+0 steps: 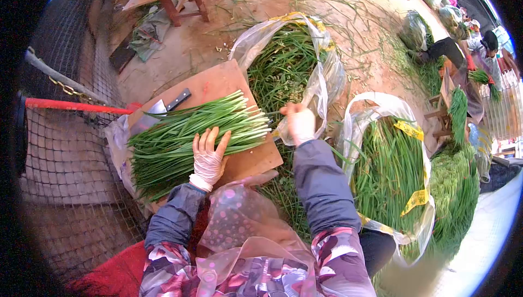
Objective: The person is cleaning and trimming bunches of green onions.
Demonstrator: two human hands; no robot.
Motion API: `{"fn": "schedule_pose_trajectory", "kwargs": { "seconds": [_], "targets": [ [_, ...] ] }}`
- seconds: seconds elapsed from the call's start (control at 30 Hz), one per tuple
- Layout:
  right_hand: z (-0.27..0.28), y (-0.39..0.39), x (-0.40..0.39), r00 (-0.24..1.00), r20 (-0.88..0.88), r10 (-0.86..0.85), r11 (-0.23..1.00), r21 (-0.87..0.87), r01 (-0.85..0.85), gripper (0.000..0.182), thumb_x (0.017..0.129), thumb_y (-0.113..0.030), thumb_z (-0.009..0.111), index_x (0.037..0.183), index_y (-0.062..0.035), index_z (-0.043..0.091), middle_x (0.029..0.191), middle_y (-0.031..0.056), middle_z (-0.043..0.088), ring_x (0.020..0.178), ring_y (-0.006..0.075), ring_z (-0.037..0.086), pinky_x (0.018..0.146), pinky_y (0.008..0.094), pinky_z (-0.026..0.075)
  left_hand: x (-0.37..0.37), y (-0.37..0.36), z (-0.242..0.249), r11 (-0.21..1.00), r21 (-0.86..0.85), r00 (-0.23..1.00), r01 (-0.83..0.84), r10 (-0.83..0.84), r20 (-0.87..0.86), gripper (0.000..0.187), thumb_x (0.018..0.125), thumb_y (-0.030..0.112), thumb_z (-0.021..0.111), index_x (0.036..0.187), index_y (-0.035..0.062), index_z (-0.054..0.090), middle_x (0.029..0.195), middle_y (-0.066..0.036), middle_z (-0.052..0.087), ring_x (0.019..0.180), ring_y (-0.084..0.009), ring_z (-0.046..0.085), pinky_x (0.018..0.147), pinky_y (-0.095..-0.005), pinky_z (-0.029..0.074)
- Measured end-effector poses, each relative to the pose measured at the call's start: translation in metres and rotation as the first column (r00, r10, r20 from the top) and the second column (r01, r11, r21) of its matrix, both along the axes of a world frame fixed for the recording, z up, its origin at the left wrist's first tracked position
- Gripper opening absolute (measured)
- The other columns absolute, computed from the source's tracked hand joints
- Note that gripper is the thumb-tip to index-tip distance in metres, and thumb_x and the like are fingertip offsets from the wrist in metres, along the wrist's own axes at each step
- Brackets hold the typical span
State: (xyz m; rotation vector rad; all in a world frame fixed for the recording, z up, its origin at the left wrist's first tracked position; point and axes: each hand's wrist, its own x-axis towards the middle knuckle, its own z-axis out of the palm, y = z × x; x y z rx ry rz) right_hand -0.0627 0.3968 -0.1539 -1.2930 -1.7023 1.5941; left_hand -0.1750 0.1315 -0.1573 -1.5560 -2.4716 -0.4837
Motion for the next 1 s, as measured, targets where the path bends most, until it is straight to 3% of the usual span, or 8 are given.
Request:
{"fn": "schedule_pose_trajectory", "kwargs": {
  "seconds": [0.13,0.2,0.4,0.53,0.6,0.77,0.83,1.0],
  "targets": [
    [0.01,0.006,0.013,0.955,0.232,0.182,0.983,-0.057,-0.174,0.028,0.093,-0.024,0.058,0.101,0.0012,0.067,0.085,0.0075,0.069,0.079,0.0109,0.063,0.075,0.0252,0.048,0.006,0.0,0.002,0.993,0.119,0.998,0.009,-0.002,-0.063,0.072,0.061,0.01,0.074,0.129,0.023,0.054,0.119,-0.009,0.045,0.12,-0.0302,0.041,0.107,-0.0548,0.026],
    [0.01,-0.008,0.002,0.944,-0.252,0.214,0.976,0.086,-0.198,0.018,0.092,-0.009,0.059,0.106,0.0011,0.065,0.096,0.0076,0.068,0.086,0.0104,0.062,0.081,0.0233,0.048,0.01,-0.002,0.003,0.99,0.139,0.995,0.024,-0.011,-0.096,0.069,0.061,0.009,0.073,0.126,0.0237,0.056,0.112,-0.007,0.047,0.117,-0.0286,0.043,0.107,-0.0554,0.026],
    [0.038,-0.03,-0.004,0.934,-0.158,0.32,0.942,0.156,-0.297,0.023,0.087,0.006,0.05,0.103,0.0007,0.066,0.099,0.0083,0.069,0.089,0.0133,0.063,0.083,0.0243,0.048,0.018,-0.007,-0.003,0.988,0.154,0.996,0.009,0.005,-0.093,0.046,0.074,0.01,0.06,0.118,0.0235,0.062,0.094,-0.003,0.047,0.105,-0.0249,0.048,0.106,-0.0584,0.028],
    [0.041,-0.012,0.004,0.896,0.146,0.419,0.888,0.137,-0.438,0.019,0.088,-0.011,0.061,0.103,-0.0013,0.067,0.094,0.0086,0.071,0.084,0.0122,0.064,0.078,0.0252,0.05,0.018,-0.009,-0.009,0.977,0.209,0.995,0.04,-0.021,-0.096,0.052,0.061,0.006,0.07,0.111,0.0203,0.064,0.093,-0.003,0.047,0.105,-0.0252,0.048,0.107,-0.0578,0.028],
    [0.044,-0.008,0.007,0.624,0.377,0.684,0.715,-0.181,-0.675,0.029,0.086,-0.011,0.065,0.114,-0.0016,0.064,0.102,0.0069,0.068,0.094,0.0121,0.061,0.085,0.0257,0.046,0.017,-0.01,-0.01,0.966,0.252,0.997,0.05,-0.033,-0.069,0.046,0.061,0.006,0.07,0.104,0.0191,0.063,0.096,-0.004,0.049,0.108,-0.0274,0.048,0.106,-0.0587,0.027],
    [0.041,-0.01,0.021,0.764,-0.154,0.626,0.68,-0.372,-0.632,0.043,0.081,-0.011,0.067,0.122,0.0008,0.059,0.112,0.0078,0.065,0.103,0.0152,0.059,0.095,0.0282,0.042,0.015,-0.008,-0.01,0.957,0.285,0.999,0.045,-0.035,-0.038,0.044,0.059,0.004,0.071,0.099,0.018,0.06,0.113,-0.006,0.052,0.121,-0.0323,0.043,0.106,-0.0599,0.025],
    [0.029,-0.011,0.026,0.802,-0.167,0.573,0.728,-0.347,-0.592,0.042,0.08,-0.01,0.067,0.12,0.0006,0.059,0.113,0.0082,0.065,0.104,0.0159,0.059,0.095,0.0286,0.042,0.015,-0.009,-0.009,0.969,0.246,0.999,0.035,-0.031,-0.02,0.019,0.075,0.009,0.065,0.093,0.0149,0.062,0.126,-0.007,0.049,0.127,-0.0322,0.04,0.106,-0.0619,0.025],
    [0.017,-0.027,0.024,0.701,0.001,0.713,0.683,-0.23,-0.694,0.051,0.078,-0.012,0.074,0.123,0.0008,0.055,0.107,0.0087,0.063,0.1,0.0175,0.059,0.091,0.0303,0.046,0.014,-0.008,-0.013,0.972,0.237,0.999,0.008,-0.017,0.036,0.025,0.072,0.009,0.068,0.095,0.0137,0.059,0.126,-0.008,0.049,0.127,-0.0328,0.039,0.105,-0.0614,0.025]
  ]
}}
